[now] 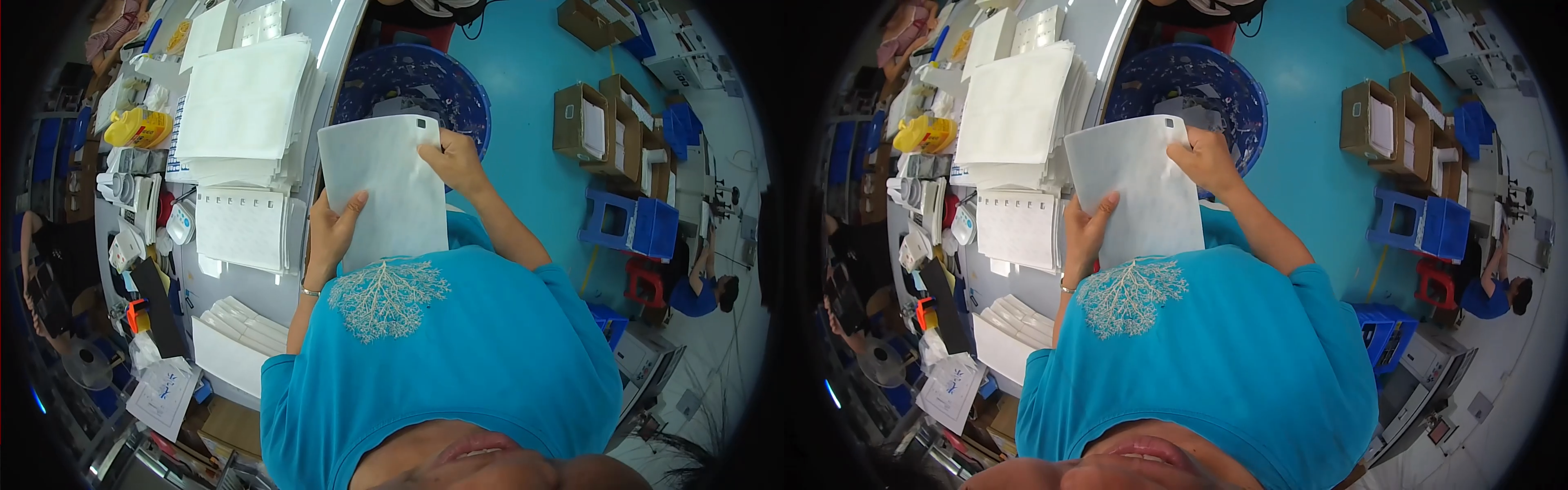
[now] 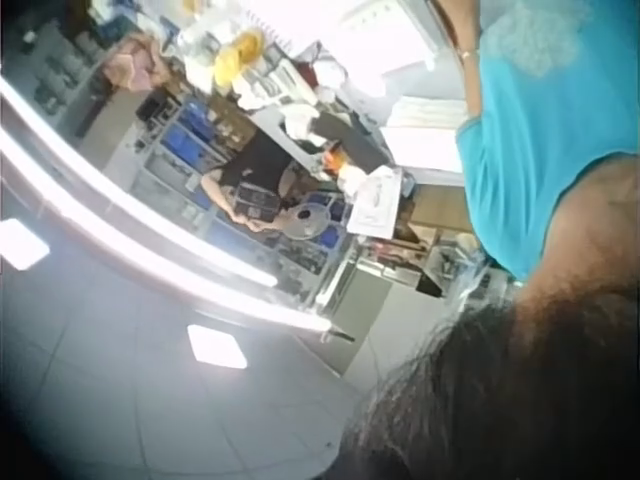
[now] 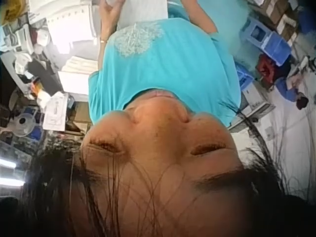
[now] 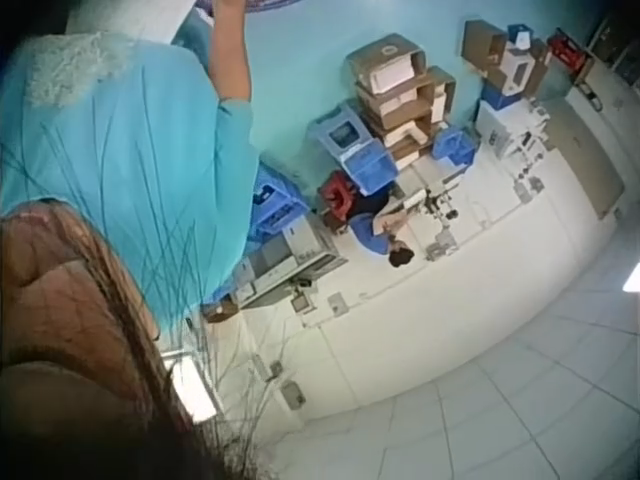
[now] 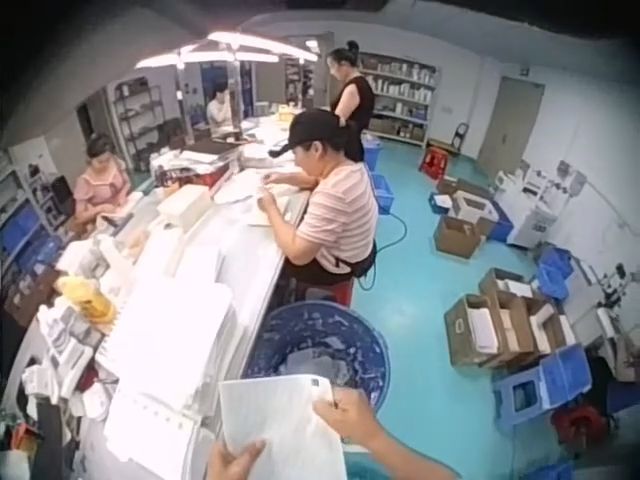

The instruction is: Sorting and inspecting paper sheets at a workstation and placing them into a bin.

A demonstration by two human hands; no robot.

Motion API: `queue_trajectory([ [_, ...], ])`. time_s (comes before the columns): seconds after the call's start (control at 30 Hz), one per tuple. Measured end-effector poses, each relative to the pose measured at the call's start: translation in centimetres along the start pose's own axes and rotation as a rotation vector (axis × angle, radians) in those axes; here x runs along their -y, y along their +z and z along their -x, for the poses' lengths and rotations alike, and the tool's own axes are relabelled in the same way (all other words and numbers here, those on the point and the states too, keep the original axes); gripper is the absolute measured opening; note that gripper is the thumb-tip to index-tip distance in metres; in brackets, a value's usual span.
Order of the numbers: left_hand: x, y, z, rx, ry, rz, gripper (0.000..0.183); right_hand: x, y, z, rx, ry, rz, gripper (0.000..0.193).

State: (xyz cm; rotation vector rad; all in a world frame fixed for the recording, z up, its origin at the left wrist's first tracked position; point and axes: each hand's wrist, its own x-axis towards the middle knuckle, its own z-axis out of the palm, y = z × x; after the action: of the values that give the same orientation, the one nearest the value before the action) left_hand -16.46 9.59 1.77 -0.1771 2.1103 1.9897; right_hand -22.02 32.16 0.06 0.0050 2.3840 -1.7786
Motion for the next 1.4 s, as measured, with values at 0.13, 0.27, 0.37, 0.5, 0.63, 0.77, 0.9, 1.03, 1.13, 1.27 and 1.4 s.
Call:
queue_trajectory([
  [0.13,1.1,-0.7,0.5,0.026,0.011,-0.003,0.04,-0.2,2.0,1.1,-0.15,0.019,0.042,0.021],
  [0.27,2.3,-1.2,1.0,0.053,0.015,0.053,0.04,-3.7,1.8,1.3,-0.044,0.072,-0.13,0.023],
  [0.37,3.2,-1.4,0.9,0.012,-0.02,0.128,0.038,-1.0,0.2,1.8,0.183,0.226,-0.372,0.029],
  [0.5,3.4,-1.1,0.3,-0.023,-0.038,0.213,0.042,-1.8,-0.2,1.3,0.325,0.231,-0.516,0.036],
  [0.63,2.7,1.3,-0.5,-0.042,-0.057,0.263,0.048,-1.8,0.3,0.4,0.088,0.325,-1.022,0.038],
  [0.77,2.6,4.0,-1.8,-0.093,-0.039,0.302,0.05,-3.1,-1.7,-0.8,0.136,0.271,-1.186,0.035],
  [0.9,2.2,5.8,-3.2,-0.113,-0.045,0.263,0.049,-4.7,-4.4,-3.2,0.232,0.311,-1.099,0.032],
  [1.03,1.8,7.3,-4.1,-0.194,0.01,0.204,0.047,-4.1,-7.0,-6.1,0.366,0.56,-0.692,0.028],
  [1.13,0.8,8.6,-4.8,-0.257,0.043,0.193,0.047,-4.0,-7.2,-7.2,0.298,0.592,-0.653,0.03],
  [1.27,0.2,9.0,-5.9,-0.295,0.044,0.151,0.048,-8.7,-9.2,-9.4,0.483,0.468,-1.031,0.033],
  [1.4,0.1,8.7,-6.5,-0.304,0.019,0.181,0.048,-6.5,-9.6,-9.6,0.681,0.372,-1.118,0.031],
])
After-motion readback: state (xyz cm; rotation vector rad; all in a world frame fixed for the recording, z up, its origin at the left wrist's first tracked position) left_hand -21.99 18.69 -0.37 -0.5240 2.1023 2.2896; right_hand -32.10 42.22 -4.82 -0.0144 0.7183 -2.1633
